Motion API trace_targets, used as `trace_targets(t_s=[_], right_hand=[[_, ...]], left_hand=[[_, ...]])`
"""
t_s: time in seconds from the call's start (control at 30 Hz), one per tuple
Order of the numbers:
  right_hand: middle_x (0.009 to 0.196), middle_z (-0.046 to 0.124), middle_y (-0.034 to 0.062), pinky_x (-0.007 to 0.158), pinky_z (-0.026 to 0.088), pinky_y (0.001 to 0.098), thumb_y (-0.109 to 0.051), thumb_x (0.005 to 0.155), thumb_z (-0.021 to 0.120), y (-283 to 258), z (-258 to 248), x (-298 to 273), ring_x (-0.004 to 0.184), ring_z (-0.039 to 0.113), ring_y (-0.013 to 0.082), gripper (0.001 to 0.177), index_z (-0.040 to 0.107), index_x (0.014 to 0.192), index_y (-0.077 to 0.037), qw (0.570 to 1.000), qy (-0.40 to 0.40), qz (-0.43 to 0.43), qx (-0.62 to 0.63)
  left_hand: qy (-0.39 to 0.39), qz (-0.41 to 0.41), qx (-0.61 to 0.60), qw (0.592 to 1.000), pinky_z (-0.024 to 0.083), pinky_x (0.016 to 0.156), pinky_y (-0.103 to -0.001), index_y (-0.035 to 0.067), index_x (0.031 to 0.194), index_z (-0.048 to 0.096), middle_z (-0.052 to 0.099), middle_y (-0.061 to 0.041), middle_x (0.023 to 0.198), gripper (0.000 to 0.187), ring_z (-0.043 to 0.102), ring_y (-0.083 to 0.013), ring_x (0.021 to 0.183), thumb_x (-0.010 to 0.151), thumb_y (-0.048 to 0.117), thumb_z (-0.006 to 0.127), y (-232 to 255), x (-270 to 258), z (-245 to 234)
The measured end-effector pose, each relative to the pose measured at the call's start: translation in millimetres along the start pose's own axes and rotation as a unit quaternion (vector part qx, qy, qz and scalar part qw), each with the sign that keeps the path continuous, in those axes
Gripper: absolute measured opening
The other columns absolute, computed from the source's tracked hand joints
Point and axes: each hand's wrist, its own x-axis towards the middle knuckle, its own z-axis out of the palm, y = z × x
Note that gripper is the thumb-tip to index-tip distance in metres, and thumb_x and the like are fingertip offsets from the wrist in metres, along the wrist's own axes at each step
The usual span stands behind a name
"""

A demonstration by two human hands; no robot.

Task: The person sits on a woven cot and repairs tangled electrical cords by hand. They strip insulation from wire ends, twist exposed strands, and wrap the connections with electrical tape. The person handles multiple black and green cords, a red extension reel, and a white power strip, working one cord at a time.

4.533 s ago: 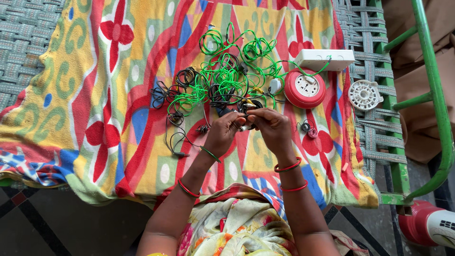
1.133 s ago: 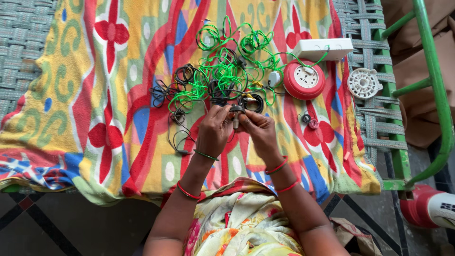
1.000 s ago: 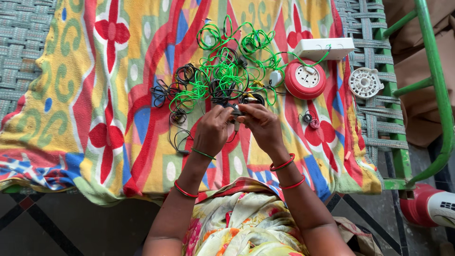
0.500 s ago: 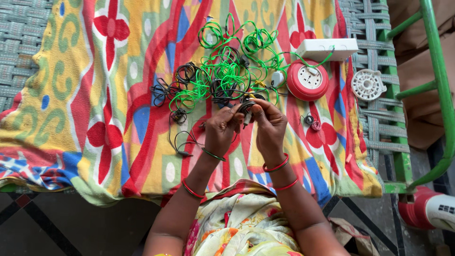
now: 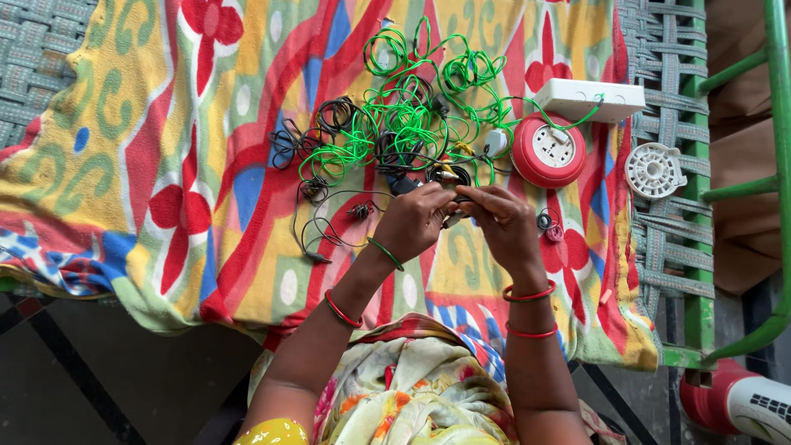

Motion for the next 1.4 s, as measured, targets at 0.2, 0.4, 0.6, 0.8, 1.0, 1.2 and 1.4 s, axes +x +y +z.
trace_targets(t_s=[0.2,0.4,0.6,0.8,1.0,1.2,1.4], right_hand=[[0.094,0.072,0.0039,0.065,0.051,0.022,-0.003,0.103,0.07,7.8,23.1,4.9,0.076,0.062,0.0075,0.018,0.076,0.118,0.002,0.981,0.106,0.021,0.163],[0.098,0.075,0.0056,0.069,0.055,0.0235,-0.011,0.103,0.068,7.9,82.2,27.6,0.08,0.067,0.0091,0.023,0.073,0.12,0.004,0.827,0.144,0.076,0.538],[0.109,0.069,-0.0001,0.072,0.054,0.0244,-0.009,0.104,0.07,2.4,98.9,32.2,0.085,0.061,0.0059,0.023,0.074,0.124,0.003,0.909,0.045,0.03,0.412],[0.102,0.072,0.0007,0.079,0.054,0.0231,-0.004,0.098,0.071,-17.2,66.8,34.1,0.092,0.067,0.0078,0.024,0.073,0.122,-0.001,0.995,-0.052,-0.085,0.032],[0.097,0.069,0.0021,0.071,0.052,0.0257,-0.005,0.103,0.07,-18.3,76.4,26.8,0.082,0.062,0.0098,0.017,0.076,0.117,0.002,0.974,0.091,0.034,0.203],[0.099,0.074,0.0055,0.075,0.056,0.0246,-0.01,0.104,0.065,3.2,101.2,14.4,0.085,0.067,0.0114,0.022,0.072,0.12,0.004,0.889,0.124,0.053,0.437],[0.103,0.073,0.0051,0.079,0.055,0.0245,-0.001,0.099,0.069,2.1,68.8,19.9,0.092,0.067,0.0101,0.024,0.073,0.123,0.001,0.995,-0.036,-0.053,0.072]], left_hand=[[0.005,-0.124,-0.176,0.977,0.056,0.066,-0.03,0.003,0.124,0.069,0.067,-0.008,0.092,0.026,0.069,-0.0175,0.074,0.098,0.003,0.067,6.9,7.5,-5.4],[0.084,-0.06,-0.116,0.988,0.056,0.076,-0.033,-0.002,0.125,0.066,0.066,-0.011,0.096,0.036,0.069,-0.0199,0.085,0.091,0.005,0.075,4.1,2.7,-41.6],[0.077,-0.07,0.076,0.992,0.049,0.074,-0.044,-0.002,0.111,0.069,0.063,-0.017,0.096,0.015,0.065,-0.0367,0.088,0.097,0.002,0.07,-8.6,-5.4,-74.4],[-0.013,-0.007,0.084,0.996,0.052,0.074,-0.041,0.001,0.104,0.069,0.065,-0.014,0.093,0.011,0.066,-0.0348,0.087,0.094,0.004,0.072,-22.8,-15.6,-76.2],[0.151,-0.141,-0.189,0.96,0.055,0.067,-0.028,0.0,0.126,0.07,0.061,-0.006,0.089,0.028,0.067,-0.0126,0.075,0.099,0.002,0.06,-7.8,-25.6,-25.6],[0.161,-0.185,-0.12,0.962,0.051,0.061,-0.034,0.002,0.116,0.071,0.059,-0.009,0.085,0.015,0.065,-0.0193,0.067,0.106,0.007,0.06,1.4,-23.6,-20.5],[0.071,-0.069,0.08,0.992,0.052,0.069,-0.042,0.005,0.111,0.068,0.068,-0.015,0.097,0.018,0.069,-0.0359,0.087,0.094,0.002,0.065,-14.2,-28.8,-55.4]])
